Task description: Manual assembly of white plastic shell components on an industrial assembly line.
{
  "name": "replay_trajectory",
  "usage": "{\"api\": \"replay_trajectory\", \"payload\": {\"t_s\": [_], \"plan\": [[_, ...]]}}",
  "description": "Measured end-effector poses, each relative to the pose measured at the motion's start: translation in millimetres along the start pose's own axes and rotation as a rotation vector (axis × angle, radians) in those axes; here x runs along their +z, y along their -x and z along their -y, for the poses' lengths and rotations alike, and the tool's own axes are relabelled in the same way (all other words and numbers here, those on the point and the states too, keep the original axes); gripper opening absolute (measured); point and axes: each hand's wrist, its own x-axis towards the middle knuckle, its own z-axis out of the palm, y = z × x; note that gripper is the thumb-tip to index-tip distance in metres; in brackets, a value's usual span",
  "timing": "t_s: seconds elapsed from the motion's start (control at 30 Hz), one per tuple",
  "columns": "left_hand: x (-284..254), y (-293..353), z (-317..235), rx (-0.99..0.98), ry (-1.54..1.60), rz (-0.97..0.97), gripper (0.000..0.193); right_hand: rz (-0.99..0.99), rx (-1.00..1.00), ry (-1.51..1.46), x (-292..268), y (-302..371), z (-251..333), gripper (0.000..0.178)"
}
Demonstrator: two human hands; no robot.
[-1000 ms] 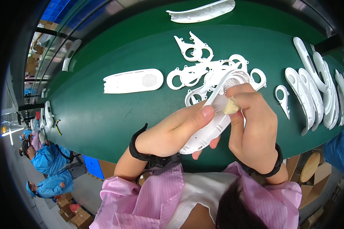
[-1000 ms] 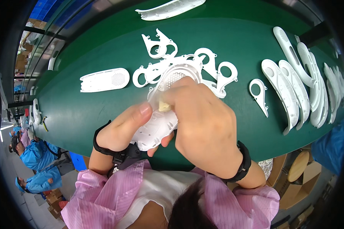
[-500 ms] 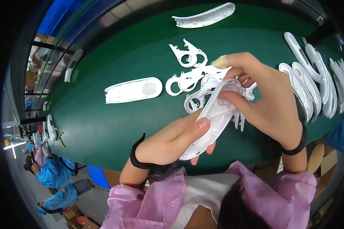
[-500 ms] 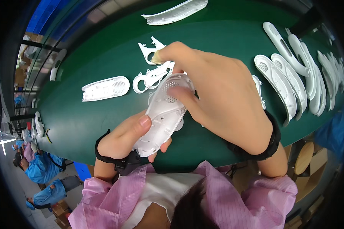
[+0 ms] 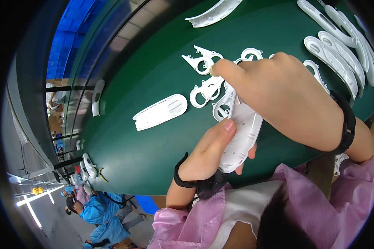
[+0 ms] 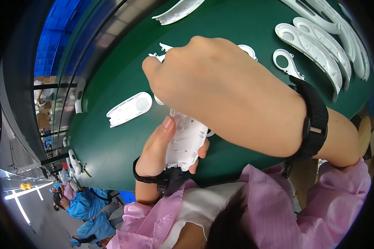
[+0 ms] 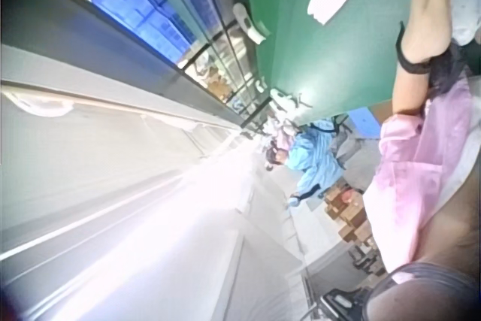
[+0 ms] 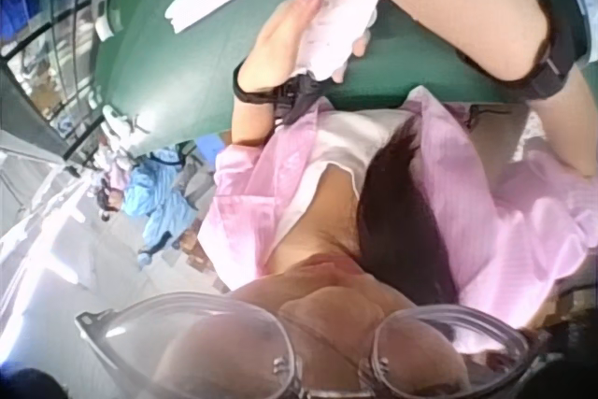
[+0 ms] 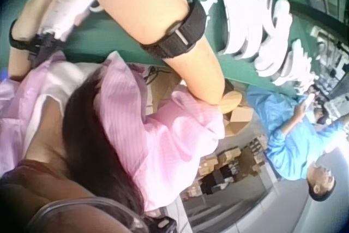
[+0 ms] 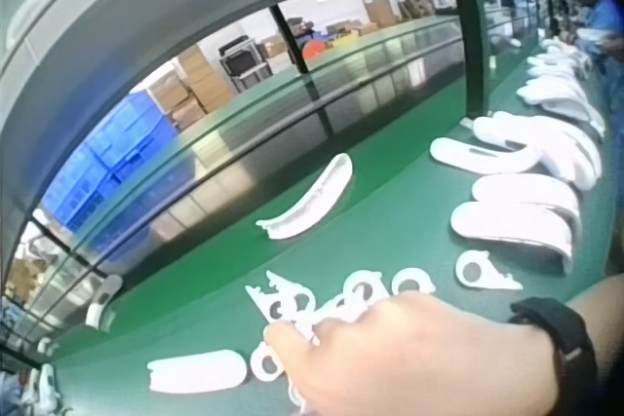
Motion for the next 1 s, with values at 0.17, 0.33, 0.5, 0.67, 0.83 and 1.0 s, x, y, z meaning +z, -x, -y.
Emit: {"api": "replay_trajectory", "payload": {"t_s": [0.17, 0.33, 0.5, 0.67, 0.83, 1.0], "plan": [[5.4, -5.0, 3.5, 0.056, -0.017, -0.007, 0.052, -0.070, -0.057, -0.047, -1.4, 2.7, 3.5, 0.058], [8.7, -2.3, -5.7, 0.078, -0.115, -0.023, 0.052, -0.052, -0.012, -0.027, -4.5, -1.8, 7.3, 0.060], [11.7, 1.1, -6.2, 0.092, -0.187, -0.079, 0.059, -0.186, 0.013, 0.033, 4.5, -4.8, 4.5, 0.053], [10.5, 6.5, -4.0, 0.160, -0.300, -0.121, 0.059, -0.188, 0.224, 0.162, 6.2, -6.5, 13.9, 0.043], [9.0, 3.6, 0.5, 0.223, -0.423, -0.195, 0.057, -0.103, 0.184, 0.115, 3.1, -6.9, 20.0, 0.039], [5.6, 8.1, -3.9, 0.178, -0.380, -0.116, 0.057, -0.143, 0.066, 0.045, 10.9, -2.2, 7.8, 0.037]]}}
